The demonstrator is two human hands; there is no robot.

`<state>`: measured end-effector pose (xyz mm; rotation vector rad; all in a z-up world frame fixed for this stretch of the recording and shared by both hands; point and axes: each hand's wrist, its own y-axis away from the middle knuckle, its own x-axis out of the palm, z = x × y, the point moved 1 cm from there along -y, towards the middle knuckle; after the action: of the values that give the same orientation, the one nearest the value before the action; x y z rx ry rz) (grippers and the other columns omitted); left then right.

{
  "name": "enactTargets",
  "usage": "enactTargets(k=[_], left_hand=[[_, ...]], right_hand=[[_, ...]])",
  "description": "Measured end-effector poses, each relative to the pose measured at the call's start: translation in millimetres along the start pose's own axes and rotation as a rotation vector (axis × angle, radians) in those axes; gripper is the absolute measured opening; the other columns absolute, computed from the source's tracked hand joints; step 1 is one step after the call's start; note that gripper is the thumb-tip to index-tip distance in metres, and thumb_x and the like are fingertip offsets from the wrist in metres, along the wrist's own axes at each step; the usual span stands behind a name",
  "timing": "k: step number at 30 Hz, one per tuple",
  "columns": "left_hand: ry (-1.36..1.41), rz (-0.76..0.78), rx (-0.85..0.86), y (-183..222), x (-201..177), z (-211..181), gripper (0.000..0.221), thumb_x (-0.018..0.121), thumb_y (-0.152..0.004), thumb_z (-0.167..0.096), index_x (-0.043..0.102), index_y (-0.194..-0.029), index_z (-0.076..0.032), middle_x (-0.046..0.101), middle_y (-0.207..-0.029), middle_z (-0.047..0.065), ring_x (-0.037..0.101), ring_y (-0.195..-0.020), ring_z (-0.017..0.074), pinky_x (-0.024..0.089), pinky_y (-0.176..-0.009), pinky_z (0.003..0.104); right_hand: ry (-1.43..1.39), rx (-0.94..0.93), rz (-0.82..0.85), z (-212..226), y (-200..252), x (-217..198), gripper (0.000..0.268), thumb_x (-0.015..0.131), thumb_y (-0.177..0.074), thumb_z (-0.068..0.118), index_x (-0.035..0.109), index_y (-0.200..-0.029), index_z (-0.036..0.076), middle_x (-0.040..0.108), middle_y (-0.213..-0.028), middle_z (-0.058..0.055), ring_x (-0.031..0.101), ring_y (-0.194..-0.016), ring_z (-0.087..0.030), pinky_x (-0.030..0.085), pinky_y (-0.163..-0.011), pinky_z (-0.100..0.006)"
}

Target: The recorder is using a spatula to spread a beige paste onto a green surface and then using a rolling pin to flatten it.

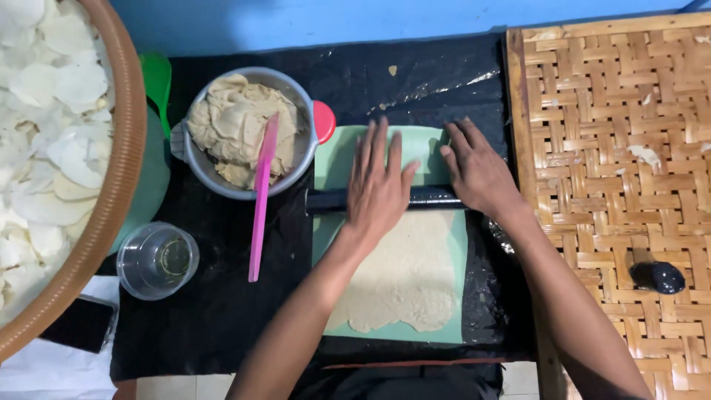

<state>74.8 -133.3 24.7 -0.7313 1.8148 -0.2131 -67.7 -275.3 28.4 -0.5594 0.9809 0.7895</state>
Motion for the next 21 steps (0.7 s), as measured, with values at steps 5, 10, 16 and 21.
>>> enactTargets(k=[5, 10, 16, 21], left_hand=[[0.209, 0.167, 0.052, 41, -28, -7, 0.046, 0.072, -0.093, -0.033, 0.064, -0.124, -0.001, 0.058, -0.124, 0.022, 0.056, -0.116, 0.0389, 0.046, -0.099, 0.050], [0.208, 0.277, 0.152, 42, -31, 2, 0.052, 0.075, -0.085, -0.024, 0.064, -0.132, -0.006, 0.061, -0.115, 0.014, 0.058, -0.111, 0.0318, 0.048, -0.096, 0.045], [0.189, 0.368, 0.220, 33, -33, 3, 0.062, 0.073, -0.091, -0.030, 0.054, -0.139, 0.005, 0.062, -0.111, 0.017, 0.058, -0.108, 0.0334, 0.046, -0.092, 0.046], [0.102, 0.323, 0.290, 74, -38, -8, 0.053, 0.072, -0.093, -0.028, 0.058, -0.132, 0.005, 0.062, -0.114, 0.017, 0.059, -0.109, 0.0320, 0.046, -0.099, 0.048]], right_hand=[[0.012, -0.034, -0.069, -3, 12, 5, 0.050, 0.046, -0.110, 0.032, 0.052, -0.146, -0.003, 0.049, -0.151, -0.027, 0.045, -0.142, -0.044, 0.041, -0.113, -0.048], [0.020, 0.011, -0.205, 11, 20, -2, 0.048, 0.049, -0.111, 0.029, 0.054, -0.146, -0.003, 0.048, -0.150, -0.029, 0.051, -0.132, -0.046, 0.045, -0.106, -0.049], [0.052, -0.009, -0.228, 22, 56, -13, 0.034, 0.057, -0.108, 0.022, 0.064, -0.132, 0.000, 0.064, -0.136, -0.020, 0.063, -0.122, -0.040, 0.051, -0.104, -0.046], [0.074, -0.105, -0.216, 33, 112, -12, 0.045, 0.068, -0.095, 0.026, 0.064, -0.127, -0.005, 0.065, -0.131, -0.023, 0.063, -0.118, -0.038, 0.051, -0.101, -0.049]])
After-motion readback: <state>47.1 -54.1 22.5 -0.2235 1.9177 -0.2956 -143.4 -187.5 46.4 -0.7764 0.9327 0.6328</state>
